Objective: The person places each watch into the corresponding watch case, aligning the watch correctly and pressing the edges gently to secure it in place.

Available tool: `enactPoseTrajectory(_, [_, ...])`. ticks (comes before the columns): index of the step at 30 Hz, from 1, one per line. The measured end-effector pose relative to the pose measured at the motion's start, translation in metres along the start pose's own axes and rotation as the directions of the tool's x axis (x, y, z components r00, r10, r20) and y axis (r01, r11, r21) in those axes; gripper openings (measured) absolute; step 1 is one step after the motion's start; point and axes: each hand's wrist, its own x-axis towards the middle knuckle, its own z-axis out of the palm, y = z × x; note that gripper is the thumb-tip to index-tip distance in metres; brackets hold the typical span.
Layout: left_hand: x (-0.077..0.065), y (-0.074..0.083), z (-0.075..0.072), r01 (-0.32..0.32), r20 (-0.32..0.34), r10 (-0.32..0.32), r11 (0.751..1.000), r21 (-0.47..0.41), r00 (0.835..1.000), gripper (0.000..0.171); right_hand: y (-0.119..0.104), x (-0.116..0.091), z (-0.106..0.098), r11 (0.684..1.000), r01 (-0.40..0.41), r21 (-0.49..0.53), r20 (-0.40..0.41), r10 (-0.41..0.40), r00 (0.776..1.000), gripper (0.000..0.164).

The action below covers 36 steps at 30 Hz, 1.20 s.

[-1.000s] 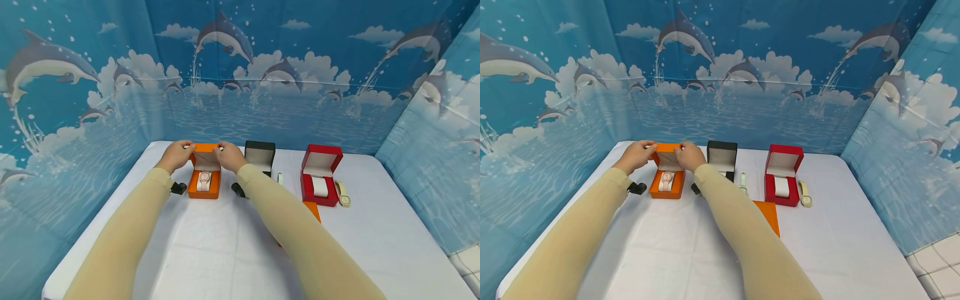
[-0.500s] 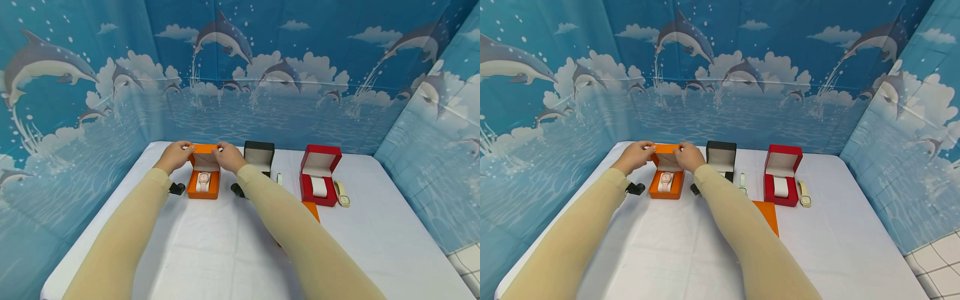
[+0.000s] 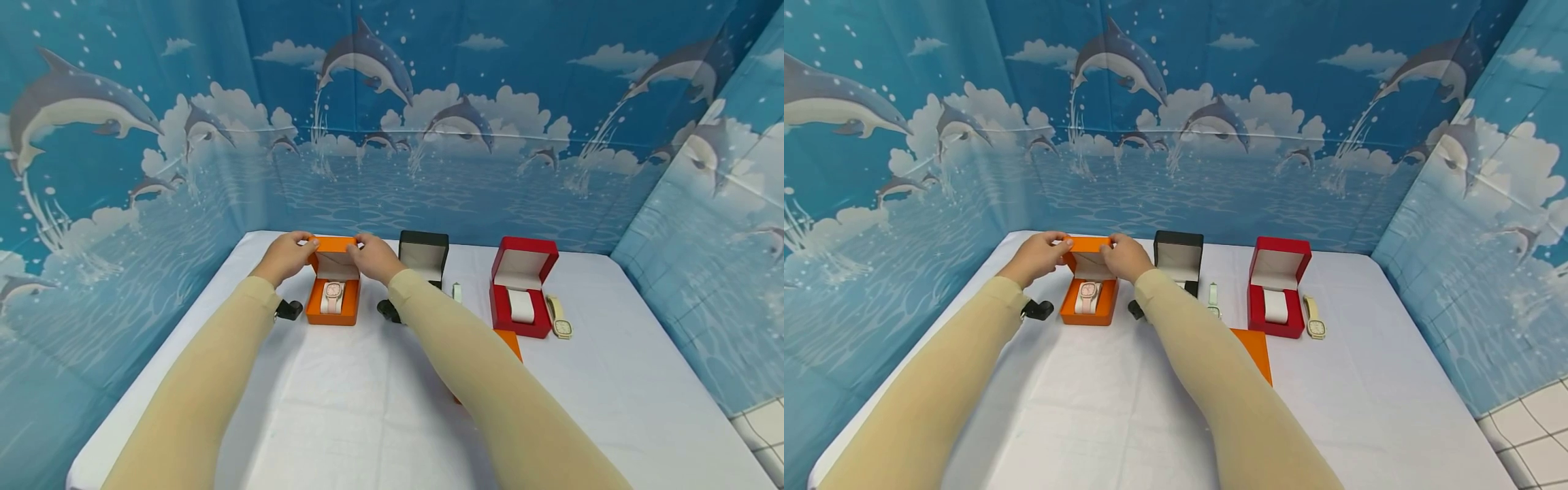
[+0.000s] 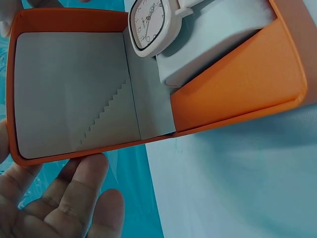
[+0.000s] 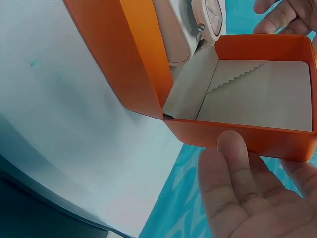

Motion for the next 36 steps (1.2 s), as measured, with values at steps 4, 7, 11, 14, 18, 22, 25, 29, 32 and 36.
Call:
enactPoseTrajectory(4, [-0.0015, 0.0, -0.0003, 0.005, 0.003, -0.005, 1.0, -0.005, 1.0, 0.055, 0.0008, -0.0003, -0.0001, 1.0, -0.002, 0.006, 0.013, 0.002, 1.0, 0.058])
enactPoseTrajectory(7, [-0.0031, 0.0007, -0.001, 0.009, 0.009, -0.009, 1.0, -0.012, 1.0, 0.056, 0.0011, -0.0007, 0.0, 1.0, -0.005, 0.013, 0.019, 0.005, 1.0, 0.058])
enactPoseTrajectory(11, [-0.005, 0.0012, -0.0015, 0.012, 0.014, -0.012, 1.0, -0.018, 1.0, 0.056, 0.0002, -0.0025, 0.0, 1.0, -0.01, 0.023, 0.02, 0.009, 1.0, 0.058])
enactPoseTrajectory(14, [-0.0061, 0.0016, -0.0012, 0.014, 0.015, -0.014, 1.0, -0.02, 1.0, 0.057, -0.0002, -0.0047, -0.0001, 1.0, -0.012, 0.027, 0.021, 0.011, 1.0, 0.057])
enactPoseTrajectory(18, [-0.0078, 0.0023, -0.0006, 0.018, 0.017, -0.017, 1.0, -0.023, 1.0, 0.056, -0.0001, -0.0065, -0.0001, 0.999, -0.012, 0.032, 0.028, 0.011, 1.0, 0.057])
enactPoseTrajectory(22, [-0.0091, 0.0015, -0.0002, 0.021, 0.018, -0.021, 0.999, -0.04, 1.0, 0.054, -0.0003, -0.0066, -0.0004, 0.999, -0.026, 0.04, 0.041, 0.024, 0.999, 0.057])
enactPoseTrajectory(25, [-0.0094, 0.0003, -0.0004, 0.022, 0.019, -0.021, 0.998, -0.051, 1.0, 0.055, -0.0007, -0.0069, -0.0006, 0.999, -0.031, 0.034, 0.046, 0.029, 0.999, 0.056])
enactPoseTrajectory(29, [-0.009, -0.0015, -0.0004, 0.021, 0.021, -0.02, 0.999, -0.049, 1.0, 0.057, -0.0011, -0.0074, -0.0006, 0.999, -0.028, 0.023, 0.048, 0.027, 0.998, 0.056])
enactPoseTrajectory(32, [-0.009, -0.0024, -0.0002, 0.022, 0.026, -0.021, 0.998, -0.051, 0.999, 0.057, -0.0008, -0.0076, -0.0003, 0.999, -0.029, 0.019, 0.05, 0.028, 0.998, 0.057])
enactPoseTrajectory(36, [-0.0102, -0.003, -0.0006, 0.017, 0.033, -0.015, 0.998, -0.057, 0.999, 0.056, -0.0004, -0.0083, 0.0001, 0.999, -0.026, 0.02, 0.054, 0.025, 0.998, 0.058])
